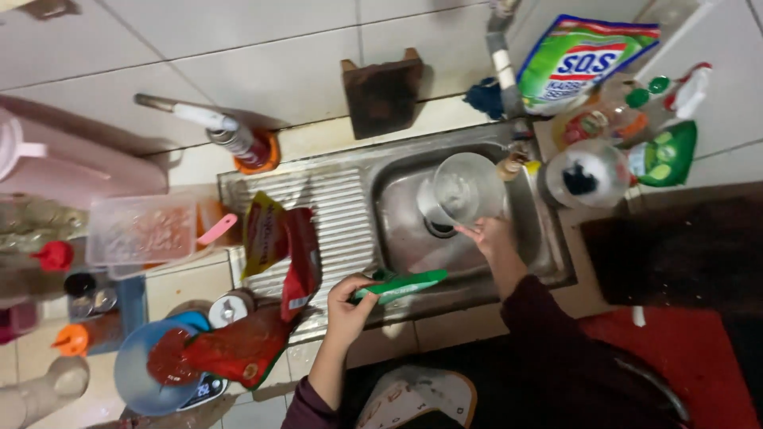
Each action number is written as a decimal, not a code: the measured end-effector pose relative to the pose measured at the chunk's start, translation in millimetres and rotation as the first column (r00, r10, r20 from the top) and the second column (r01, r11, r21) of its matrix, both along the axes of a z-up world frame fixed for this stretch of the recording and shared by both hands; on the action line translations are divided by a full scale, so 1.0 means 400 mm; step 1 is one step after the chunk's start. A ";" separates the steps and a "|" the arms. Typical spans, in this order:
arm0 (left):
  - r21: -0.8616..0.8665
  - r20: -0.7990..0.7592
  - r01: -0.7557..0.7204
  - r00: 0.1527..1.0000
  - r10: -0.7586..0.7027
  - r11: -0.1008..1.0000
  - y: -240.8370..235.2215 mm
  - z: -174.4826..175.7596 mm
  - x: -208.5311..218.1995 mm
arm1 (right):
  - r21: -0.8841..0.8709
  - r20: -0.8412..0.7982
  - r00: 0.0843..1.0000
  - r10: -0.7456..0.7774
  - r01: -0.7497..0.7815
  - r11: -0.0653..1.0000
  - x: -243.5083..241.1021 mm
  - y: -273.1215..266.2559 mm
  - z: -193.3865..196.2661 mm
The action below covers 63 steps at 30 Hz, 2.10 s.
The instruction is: The person places several sauce packets on the counter, then uses a digital scale with a blue bowl to measure and squeeze red sauce from two different pouches. After measuring, the person rinses the green pouch under running water at the sink and returns it to the counter.
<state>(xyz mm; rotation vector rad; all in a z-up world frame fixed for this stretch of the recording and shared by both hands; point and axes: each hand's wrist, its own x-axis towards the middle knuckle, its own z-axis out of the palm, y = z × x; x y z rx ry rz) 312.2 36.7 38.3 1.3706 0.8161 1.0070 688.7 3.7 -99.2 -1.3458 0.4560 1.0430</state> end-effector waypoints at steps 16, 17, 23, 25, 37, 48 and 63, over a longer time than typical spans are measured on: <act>0.052 0.018 -0.001 1.000 0.000 0.999 -0.002 0.063 -0.131 | 0.213 0.249 0.809 0.533 -0.583 0.784 -0.407 0.373 0.294; 0.050 0.020 0.003 1.000 -0.004 0.999 -0.005 0.055 -0.135 | 0.211 0.249 0.810 0.531 -0.580 0.787 -0.423 0.367 0.332; 0.005 -0.066 0.031 0.997 -0.031 0.999 0.007 0.011 -0.098 | 0.062 0.493 0.491 0.718 -0.843 0.534 -0.295 0.273 0.459; -0.049 -0.084 0.041 0.995 -0.045 0.998 0.012 0.032 -0.076 | -0.344 0.872 -0.046 0.487 -0.765 0.545 -0.185 0.181 0.550; -0.034 -0.004 0.246 0.969 -0.246 0.969 0.011 -0.005 0.070 | -0.675 0.734 -0.280 0.619 -0.402 0.619 0.163 0.163 0.587; -0.036 -0.056 0.204 0.977 -0.205 0.978 -0.020 -0.026 0.079 | -0.711 0.677 -0.573 0.462 -0.671 0.210 0.285 0.147 0.643; -0.051 -0.062 0.132 0.989 -0.135 0.990 -0.038 0.030 0.101 | 0.182 -0.128 0.992 0.019 0.005 0.983 0.134 0.119 0.152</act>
